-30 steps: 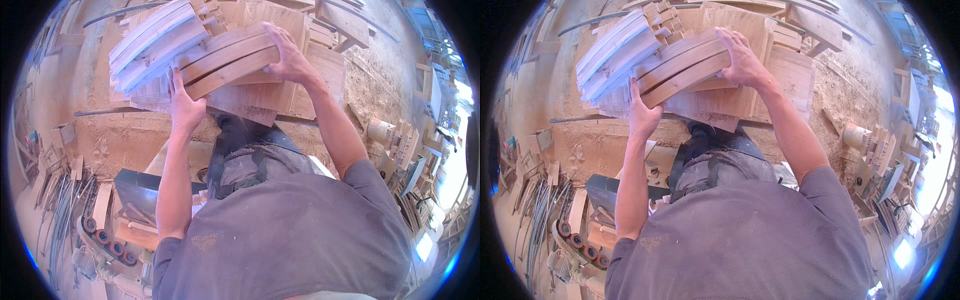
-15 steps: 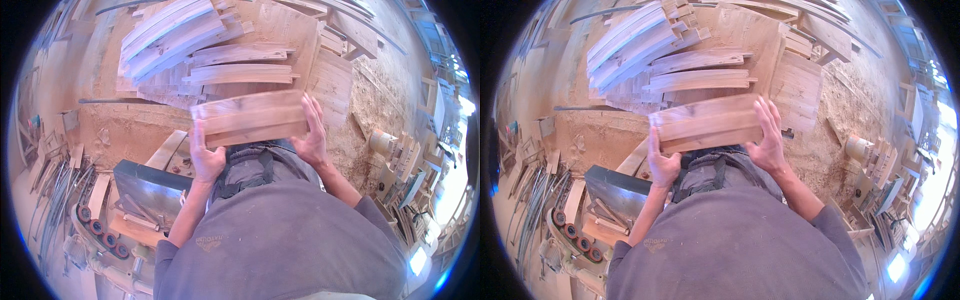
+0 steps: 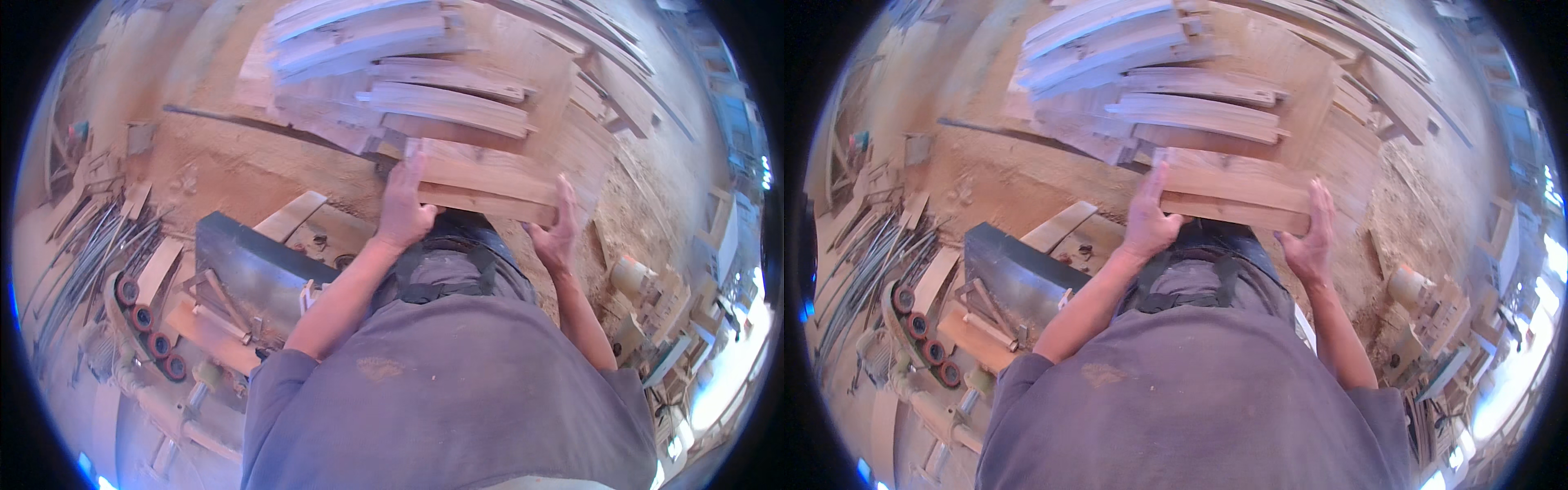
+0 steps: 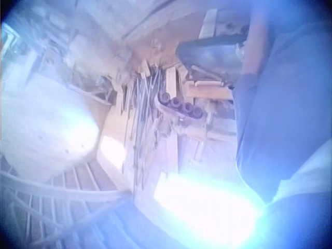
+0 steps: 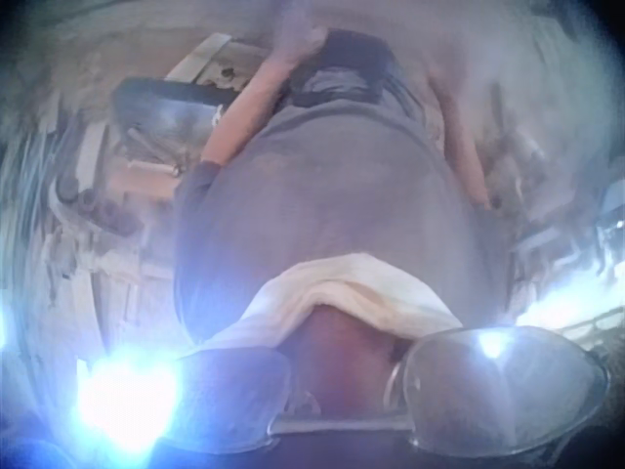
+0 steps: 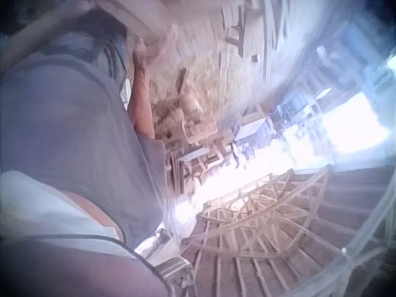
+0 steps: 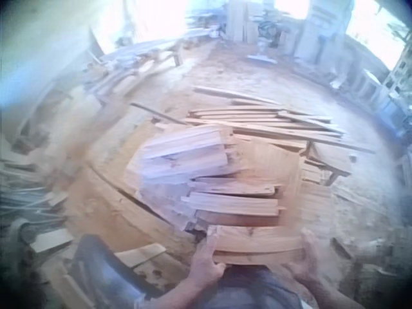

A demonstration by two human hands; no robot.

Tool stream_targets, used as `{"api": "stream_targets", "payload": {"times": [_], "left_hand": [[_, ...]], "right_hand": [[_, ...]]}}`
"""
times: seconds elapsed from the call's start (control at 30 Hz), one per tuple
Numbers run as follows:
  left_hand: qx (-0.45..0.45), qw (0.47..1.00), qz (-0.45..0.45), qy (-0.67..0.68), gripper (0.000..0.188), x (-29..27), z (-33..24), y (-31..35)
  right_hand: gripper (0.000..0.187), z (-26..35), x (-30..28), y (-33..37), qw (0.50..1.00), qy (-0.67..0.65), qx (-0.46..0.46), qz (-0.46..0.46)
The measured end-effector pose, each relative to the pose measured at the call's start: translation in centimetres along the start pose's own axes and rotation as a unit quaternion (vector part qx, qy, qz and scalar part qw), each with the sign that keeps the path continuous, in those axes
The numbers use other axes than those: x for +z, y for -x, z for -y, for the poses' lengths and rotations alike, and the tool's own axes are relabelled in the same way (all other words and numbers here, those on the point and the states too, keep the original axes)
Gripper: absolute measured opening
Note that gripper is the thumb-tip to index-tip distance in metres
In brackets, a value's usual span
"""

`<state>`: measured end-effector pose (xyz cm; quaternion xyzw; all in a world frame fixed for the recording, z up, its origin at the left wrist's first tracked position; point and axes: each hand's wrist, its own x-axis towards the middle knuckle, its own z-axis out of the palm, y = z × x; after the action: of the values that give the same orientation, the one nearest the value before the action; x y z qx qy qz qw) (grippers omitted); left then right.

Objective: The person shapes several small curved wooden components by feeding them through a rotating milling machine by hand and then organizes the finished pieces on a workbench.

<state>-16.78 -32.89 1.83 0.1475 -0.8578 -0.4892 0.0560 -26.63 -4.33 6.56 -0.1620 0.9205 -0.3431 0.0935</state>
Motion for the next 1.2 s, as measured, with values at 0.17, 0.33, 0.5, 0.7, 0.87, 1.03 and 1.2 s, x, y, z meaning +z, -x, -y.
{"api": "stream_targets", "payload": {"times": [0.17, 0.33, 0.5, 0.7, 0.87, 1.03, 1.2], "left_hand": [[-0.051, 0.998, -0.034, -0.009, 0.099, -0.8, 2.6, -1.2], [-0.053, 0.998, -0.023, -0.018, 0.103, -4.0, 5.7, -3.8], [-0.129, 0.991, -0.006, 0.024, 0.106, -4.7, 5.8, -4.9], [-0.088, 0.994, -0.039, -0.042, 0.104, -3.3, 4.3, -4.6], [-0.075, 0.995, -0.042, -0.048, 0.102, -3.6, 3.3, -4.9], [-0.071, 0.995, -0.061, -0.036, 0.097, -2.2, 3.0, -4.7], [-0.08, 0.995, -0.049, -0.015, 0.099, -2.0, 1.9, -5.1]], "right_hand": [[0.102, 1.4, 1.9, -2.0, 0.998, 0.046, -0.031, 0.004], [0.103, 3.6, 5.6, -3.0, 0.999, 0.017, -0.037, -0.031], [0.105, 3.6, 6.2, -5.7, 0.999, -0.018, -0.028, -0.035], [0.108, 2.1, 5.2, -7.2, 0.997, 0.005, -0.072, -0.016], [0.105, 1.8, 5.0, -7.2, 0.997, -0.011, -0.074, -0.018], [0.101, 2.3, 3.9, -8.3, 0.998, -0.043, -0.044, -0.005], [0.102, 0.5, 3.6, -9.3, 0.998, 0.013, -0.067, 0.011]]}}
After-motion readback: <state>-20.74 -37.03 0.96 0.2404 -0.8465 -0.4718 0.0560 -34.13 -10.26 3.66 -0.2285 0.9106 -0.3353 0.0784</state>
